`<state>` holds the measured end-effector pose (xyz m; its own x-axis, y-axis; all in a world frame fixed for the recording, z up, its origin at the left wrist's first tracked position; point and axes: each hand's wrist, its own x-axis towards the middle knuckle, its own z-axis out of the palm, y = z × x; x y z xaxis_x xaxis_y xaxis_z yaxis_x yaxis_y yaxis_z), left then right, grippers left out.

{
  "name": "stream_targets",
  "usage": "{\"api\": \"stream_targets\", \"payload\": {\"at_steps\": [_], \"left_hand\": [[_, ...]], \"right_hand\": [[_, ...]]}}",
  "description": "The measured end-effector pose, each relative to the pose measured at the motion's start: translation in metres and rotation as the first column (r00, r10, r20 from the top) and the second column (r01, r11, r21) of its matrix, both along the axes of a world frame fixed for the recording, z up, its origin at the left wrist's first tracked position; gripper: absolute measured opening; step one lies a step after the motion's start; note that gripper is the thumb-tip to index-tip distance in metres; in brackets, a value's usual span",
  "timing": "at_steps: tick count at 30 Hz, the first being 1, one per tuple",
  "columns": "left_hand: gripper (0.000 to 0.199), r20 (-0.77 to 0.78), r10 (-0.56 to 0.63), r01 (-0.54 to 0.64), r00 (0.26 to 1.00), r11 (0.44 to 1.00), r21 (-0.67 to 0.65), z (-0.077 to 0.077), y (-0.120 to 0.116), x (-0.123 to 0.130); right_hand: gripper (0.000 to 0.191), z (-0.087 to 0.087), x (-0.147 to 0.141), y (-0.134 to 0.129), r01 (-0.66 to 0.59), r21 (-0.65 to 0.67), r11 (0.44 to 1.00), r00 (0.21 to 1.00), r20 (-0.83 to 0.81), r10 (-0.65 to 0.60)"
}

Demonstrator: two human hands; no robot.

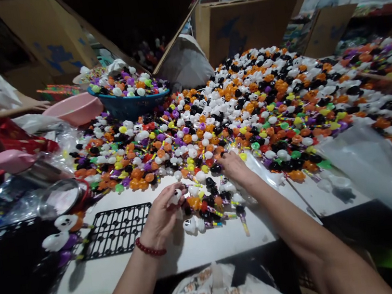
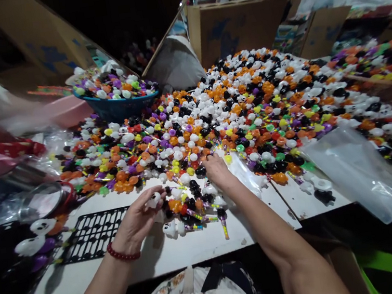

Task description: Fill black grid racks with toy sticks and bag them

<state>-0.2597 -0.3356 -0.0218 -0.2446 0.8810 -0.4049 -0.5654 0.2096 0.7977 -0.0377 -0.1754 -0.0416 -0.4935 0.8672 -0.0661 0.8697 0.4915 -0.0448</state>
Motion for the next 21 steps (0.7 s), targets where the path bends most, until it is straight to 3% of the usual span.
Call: {"api": "stream_targets", "payload": {"at_steps": [3, 7, 13, 18, 21], "left_hand": [[0.015, 0.195, 0.071, -0.069, 0.978, 0.998, -0.016, 0.0, 0.001, -0.005], [0.017, 0.157, 0.093, -0.091, 0.983, 0.996, -0.019, -0.004, -0.001, -0.005], [0.019, 0.14, -0.016, 0.016, 0.99, 1.0, 0.001, -0.004, -0.002, 0.006], [0.017, 0.189, 0.044, -0.041, 0.981, 0.999, -0.022, 0.0, -0.001, 0.008], [0.019, 0.158, 0.025, -0.028, 0.987, 1.0, 0.013, -0.002, -0.004, 0.006]], "right_hand": [[0.035, -0.002, 0.004, -0.001, 0.039, -0.079, 0.996, 0.999, -0.033, -0.042], [0.032, 0.003, 0.01, -0.001, 0.077, -0.141, 0.987, 0.995, -0.051, -0.085], [0.035, 0.001, -0.005, 0.014, -0.041, -0.022, 0.999, 0.999, -0.037, 0.04], [0.029, -0.004, -0.024, 0.027, -0.091, -0.031, 0.995, 0.996, 0.017, 0.091], [0.024, 0.0, -0.02, 0.024, -0.1, -0.011, 0.995, 0.99, -0.106, 0.098]]}}
